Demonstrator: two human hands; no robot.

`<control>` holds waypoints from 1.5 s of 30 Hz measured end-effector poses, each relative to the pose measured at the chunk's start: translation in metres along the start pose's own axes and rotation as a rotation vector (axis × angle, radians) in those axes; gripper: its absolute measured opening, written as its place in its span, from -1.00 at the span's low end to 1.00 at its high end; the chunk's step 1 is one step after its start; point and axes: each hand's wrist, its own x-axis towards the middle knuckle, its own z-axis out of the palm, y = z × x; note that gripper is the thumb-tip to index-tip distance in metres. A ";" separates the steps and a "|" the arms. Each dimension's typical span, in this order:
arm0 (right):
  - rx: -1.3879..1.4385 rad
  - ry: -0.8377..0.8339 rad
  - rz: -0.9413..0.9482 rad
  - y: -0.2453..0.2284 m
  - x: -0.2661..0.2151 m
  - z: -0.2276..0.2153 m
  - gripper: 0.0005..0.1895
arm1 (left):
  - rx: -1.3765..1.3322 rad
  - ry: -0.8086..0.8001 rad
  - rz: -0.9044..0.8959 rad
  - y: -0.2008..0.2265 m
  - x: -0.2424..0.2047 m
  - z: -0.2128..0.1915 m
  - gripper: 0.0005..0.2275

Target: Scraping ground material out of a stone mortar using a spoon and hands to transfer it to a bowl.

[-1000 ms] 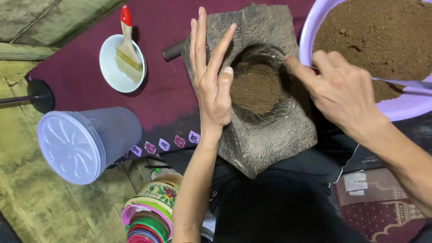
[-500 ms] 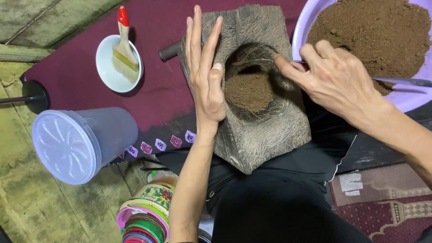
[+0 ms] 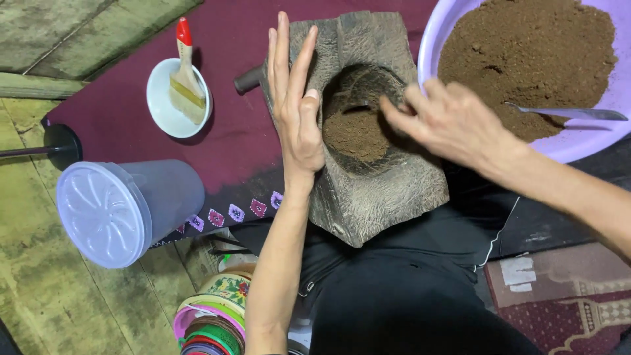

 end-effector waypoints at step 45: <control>1.012 -0.391 0.400 0.021 0.004 -0.058 -0.70 | -0.040 -0.001 0.014 -0.001 -0.003 0.002 -0.40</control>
